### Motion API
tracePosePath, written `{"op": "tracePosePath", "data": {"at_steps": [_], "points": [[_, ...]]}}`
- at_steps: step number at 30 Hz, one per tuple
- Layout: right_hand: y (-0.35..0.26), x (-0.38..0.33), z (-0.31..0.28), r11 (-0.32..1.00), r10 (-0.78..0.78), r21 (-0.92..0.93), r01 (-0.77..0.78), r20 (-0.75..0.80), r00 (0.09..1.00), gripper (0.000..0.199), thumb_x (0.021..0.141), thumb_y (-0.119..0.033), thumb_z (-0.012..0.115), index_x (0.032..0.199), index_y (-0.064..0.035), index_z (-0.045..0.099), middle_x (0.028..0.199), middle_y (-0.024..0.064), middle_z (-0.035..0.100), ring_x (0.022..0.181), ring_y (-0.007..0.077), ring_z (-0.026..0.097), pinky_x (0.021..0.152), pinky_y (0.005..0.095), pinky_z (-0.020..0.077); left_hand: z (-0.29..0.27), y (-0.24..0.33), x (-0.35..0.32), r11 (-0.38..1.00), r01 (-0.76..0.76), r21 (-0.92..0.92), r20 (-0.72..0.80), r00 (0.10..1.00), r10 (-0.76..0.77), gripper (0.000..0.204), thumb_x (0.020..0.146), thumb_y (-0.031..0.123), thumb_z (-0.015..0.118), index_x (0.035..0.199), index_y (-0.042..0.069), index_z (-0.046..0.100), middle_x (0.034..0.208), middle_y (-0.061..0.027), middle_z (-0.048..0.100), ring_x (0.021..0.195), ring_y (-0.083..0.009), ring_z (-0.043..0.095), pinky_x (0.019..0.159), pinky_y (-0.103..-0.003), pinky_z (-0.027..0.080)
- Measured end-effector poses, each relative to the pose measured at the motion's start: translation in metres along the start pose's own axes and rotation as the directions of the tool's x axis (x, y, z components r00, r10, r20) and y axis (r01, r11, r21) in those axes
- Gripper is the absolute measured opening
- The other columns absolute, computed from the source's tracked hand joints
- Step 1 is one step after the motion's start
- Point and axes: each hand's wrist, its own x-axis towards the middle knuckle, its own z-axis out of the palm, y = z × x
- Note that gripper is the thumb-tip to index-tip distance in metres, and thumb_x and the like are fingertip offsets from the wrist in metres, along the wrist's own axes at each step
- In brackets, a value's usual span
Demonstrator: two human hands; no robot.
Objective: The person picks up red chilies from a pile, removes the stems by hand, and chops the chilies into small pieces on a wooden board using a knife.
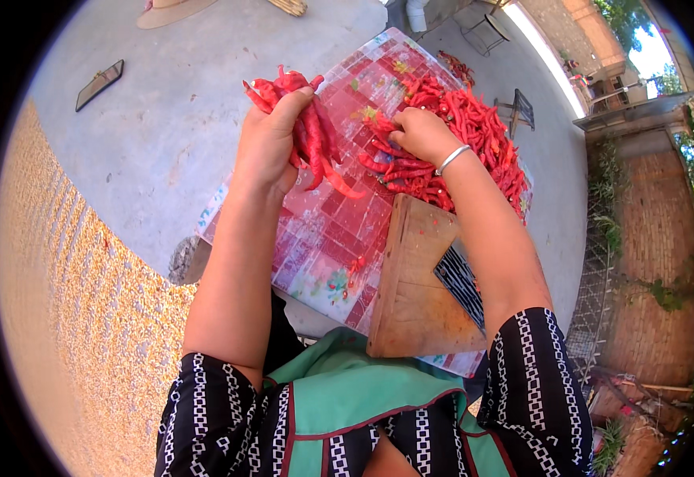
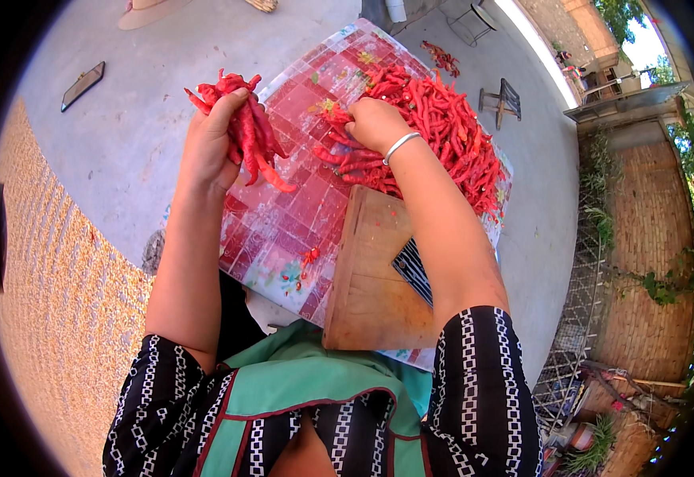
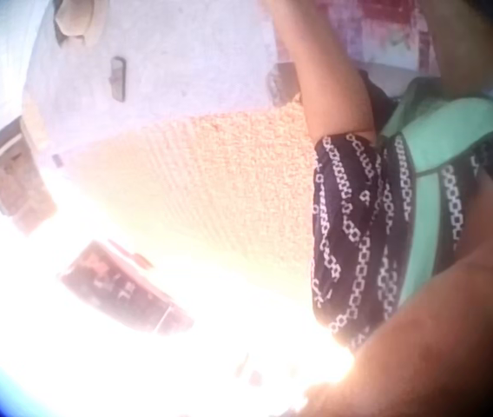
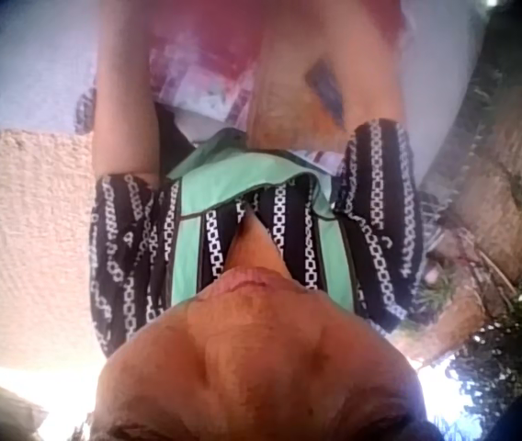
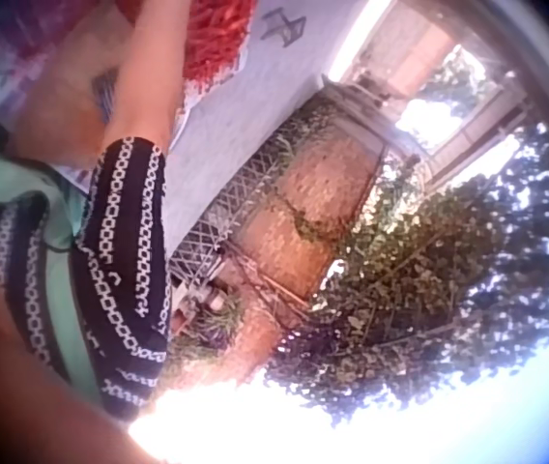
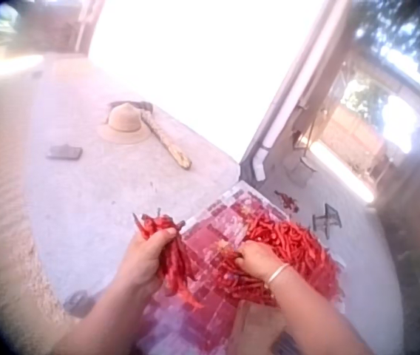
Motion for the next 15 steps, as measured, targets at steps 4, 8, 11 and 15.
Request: {"op": "tracePosePath", "data": {"at_steps": [4,8,11,15], "points": [[-0.004,0.004,0.022,1.0,-0.006,-0.006,0.005,-0.128,0.992,0.024,0.079,-0.023,0.067,0.095,-0.0047,0.069,0.095,0.0195,0.067,0.092,0.0367,0.064,0.083,0.0463,0.0517,0.005,-0.002,0.0,0.999,-0.01,0.041,-0.008,1.0,0.01,0.014,0.092,0.016,0.058,0.091,0.002,0.057,0.079,-0.0078,0.062,0.067,-0.0159,0.06,0.061,-0.032,0.051],[-0.005,0.001,-0.002,0.997,-0.081,-0.012,0.08,-0.21,0.974,0.023,0.078,-0.021,0.066,0.093,-0.0034,0.068,0.093,0.0193,0.067,0.092,0.036,0.064,0.08,0.0465,0.0521,0.005,0.0,-0.003,0.999,0.0,0.053,-0.046,0.999,0.002,0.013,0.092,0.015,0.058,0.091,0.002,0.057,0.078,-0.0079,0.062,0.067,-0.0161,0.059,0.061,-0.032,0.051],[-0.005,-0.007,-0.016,0.986,-0.145,-0.108,0.129,-0.16,0.976,0.022,0.077,-0.02,0.067,0.092,-0.0028,0.067,0.089,0.0193,0.067,0.089,0.0367,0.065,0.079,0.0468,0.0522,-0.001,0.001,-0.002,1.0,0.001,0.012,0.031,1.0,-0.002,0.007,0.089,0.011,0.063,0.088,0.003,0.061,0.078,-0.0026,0.061,0.068,-0.012,0.058,0.059,-0.029,0.048],[0.003,-0.017,0.015,0.984,-0.094,-0.149,0.096,0.024,0.995,0.025,0.075,-0.021,0.07,0.092,-0.0025,0.069,0.092,0.0182,0.067,0.09,0.0356,0.066,0.082,0.0452,0.0524,0.005,-0.001,-0.001,1.0,0.013,0.009,0.025,1.0,-0.013,0.009,0.089,0.012,0.063,0.088,0.003,0.061,0.078,-0.0025,0.06,0.067,-0.0124,0.058,0.058,-0.029,0.048]]}}
